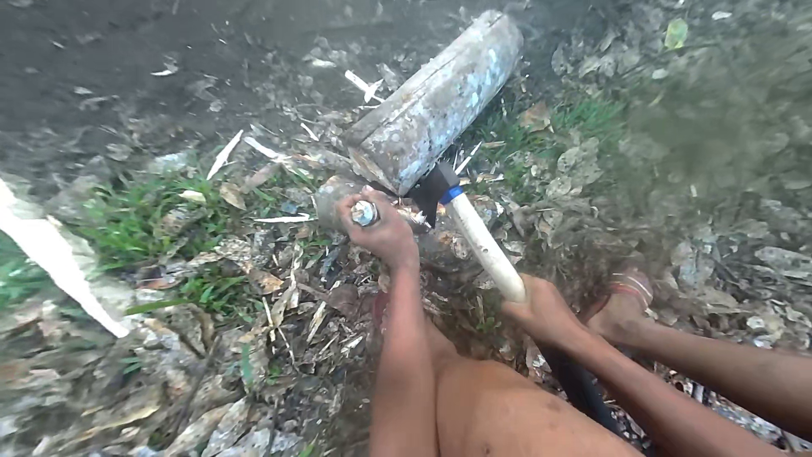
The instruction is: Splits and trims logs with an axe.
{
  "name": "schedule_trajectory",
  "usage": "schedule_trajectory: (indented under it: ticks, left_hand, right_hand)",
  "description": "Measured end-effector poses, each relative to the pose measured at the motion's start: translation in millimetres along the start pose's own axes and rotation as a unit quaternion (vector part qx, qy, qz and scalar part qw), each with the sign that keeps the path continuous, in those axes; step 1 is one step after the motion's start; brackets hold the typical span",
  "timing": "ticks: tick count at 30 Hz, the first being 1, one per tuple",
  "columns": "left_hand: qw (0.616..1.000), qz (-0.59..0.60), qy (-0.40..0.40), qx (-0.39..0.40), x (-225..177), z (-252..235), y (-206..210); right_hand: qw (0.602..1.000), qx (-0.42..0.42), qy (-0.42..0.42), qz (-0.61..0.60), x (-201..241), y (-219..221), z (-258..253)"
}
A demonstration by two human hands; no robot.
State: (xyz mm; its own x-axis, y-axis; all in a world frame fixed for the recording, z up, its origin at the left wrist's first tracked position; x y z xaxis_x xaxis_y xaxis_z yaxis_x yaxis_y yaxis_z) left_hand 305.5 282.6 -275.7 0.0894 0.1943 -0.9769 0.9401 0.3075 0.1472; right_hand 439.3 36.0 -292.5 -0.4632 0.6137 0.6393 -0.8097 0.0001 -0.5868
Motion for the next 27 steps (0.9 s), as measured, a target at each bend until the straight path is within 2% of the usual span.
schedule_trajectory:
  ticks: [3, 6, 9, 11, 12, 14, 15, 16, 21, 24, 27]
  left_hand:
    - [1.000, -0.014, -0.007, 0.002, -2.3, 2.7, 2.6]
    - [1.000, -0.017, 0.000, 0.007, -4.0, 2.3, 4.7]
    - [1.000, -0.012, 0.009, 0.010, -6.5, 1.2, 5.7]
    - [1.000, -0.006, 0.007, 0.003, -6.4, 0.1, 4.7]
    - [1.000, -0.001, 0.004, 0.004, -6.1, -0.5, 3.7]
    - [1.000, 0.001, -0.001, 0.013, -3.3, -1.4, -1.8]
    - [1.000, 0.000, -0.006, 0.018, 0.4, -1.8, -7.2]
    - [1.000, 0.001, -0.012, 0.017, 5.2, -4.0, -14.4]
    - [0.999, 0.004, -0.041, -0.020, 7.8, -5.4, -29.7]
    - [1.000, -0.001, -0.028, -0.015, 6.2, -6.7, -22.8]
    - [1.000, -0.004, -0.025, -0.003, 4.5, -3.2, -10.8]
  right_hand:
    - [0.990, -0.103, -0.091, -0.017, 35.0, -31.8, 20.2]
    - [0.944, -0.241, -0.222, -0.023, 83.5, -68.1, 41.3]
    - [0.906, -0.309, -0.289, -0.020, 108.8, -81.6, 52.8]
    - [0.924, -0.281, -0.258, 0.013, 91.7, -66.3, 48.8]
    - [0.950, -0.227, -0.211, 0.039, 72.3, -50.1, 41.2]
    - [0.994, -0.048, -0.076, 0.056, 21.5, -7.9, 15.9]
    - [0.998, 0.016, -0.023, 0.056, -1.2, 10.3, 4.3]
    - [0.998, 0.042, 0.001, 0.056, -12.9, 20.9, -1.8]
    - [0.991, 0.084, 0.018, 0.101, 7.7, 19.4, 5.3]
    - [0.997, 0.061, -0.012, 0.047, 1.4, 10.4, -0.5]
    - [0.999, 0.042, -0.018, -0.008, 12.7, -6.1, 5.3]
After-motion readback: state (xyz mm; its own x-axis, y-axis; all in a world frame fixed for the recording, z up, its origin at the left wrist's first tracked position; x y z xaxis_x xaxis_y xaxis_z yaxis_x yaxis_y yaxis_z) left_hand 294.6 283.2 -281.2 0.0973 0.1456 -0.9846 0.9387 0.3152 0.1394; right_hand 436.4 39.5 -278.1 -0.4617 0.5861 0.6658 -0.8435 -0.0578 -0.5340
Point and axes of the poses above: each hand's wrist, its own z-axis away from the middle knuckle, its own y-axis out of the palm, x = y × z, the point moved 5 cm from there along -z, towards the middle knuckle, and after that the axes turned 14 degrees about -y, right-handed, at the moved point
